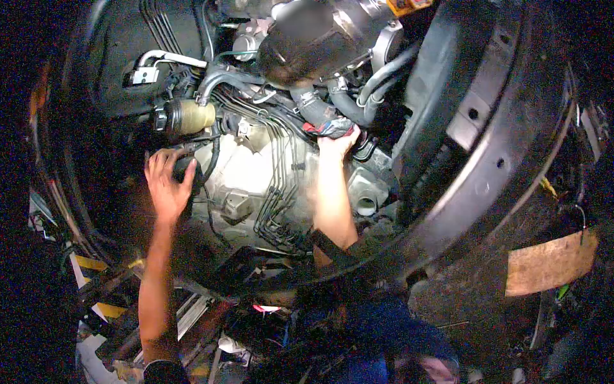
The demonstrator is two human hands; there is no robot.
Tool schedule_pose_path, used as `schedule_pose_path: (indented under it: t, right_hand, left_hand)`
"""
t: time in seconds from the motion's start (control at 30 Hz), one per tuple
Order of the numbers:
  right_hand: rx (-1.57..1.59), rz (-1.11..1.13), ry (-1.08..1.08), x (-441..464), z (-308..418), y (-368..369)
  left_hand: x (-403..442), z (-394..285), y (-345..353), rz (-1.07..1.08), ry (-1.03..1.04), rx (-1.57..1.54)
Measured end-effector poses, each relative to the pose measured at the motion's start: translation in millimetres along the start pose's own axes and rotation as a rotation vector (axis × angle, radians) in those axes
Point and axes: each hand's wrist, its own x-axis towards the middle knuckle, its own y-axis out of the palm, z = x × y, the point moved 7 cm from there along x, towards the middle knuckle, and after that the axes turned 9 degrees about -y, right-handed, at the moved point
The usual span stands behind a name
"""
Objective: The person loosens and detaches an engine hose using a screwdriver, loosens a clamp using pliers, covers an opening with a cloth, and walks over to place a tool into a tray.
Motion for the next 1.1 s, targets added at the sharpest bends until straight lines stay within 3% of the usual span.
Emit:
schedule_pose_path:
  t: [0.23, 0.37, 0.47, 0.63, 1.1]
  right_hand:
    - [-0.027, 0.061, 0.084, -6, -1, 10]
    - [0.118, 0.040, -0.061, -17, 4, 8]
    - [0.074, 0.049, -0.014, -22, -2, 14]
    - [0.028, 0.064, 0.007, -16, -2, 21]
    - [-0.012, 0.128, 0.038, -17, 3, 15]
  left_hand:
    - [2, 0, -1, 0.002, -0.029, -0.025]
    - [6, 3, -1, 0.032, -0.035, -0.040]
    - [7, 3, -4, 0.043, -0.054, -0.060]
    - [19, 5, 0, 0.179, -0.025, -0.074]
    - [15, 5, -3, 0.069, 0.008, -0.094]
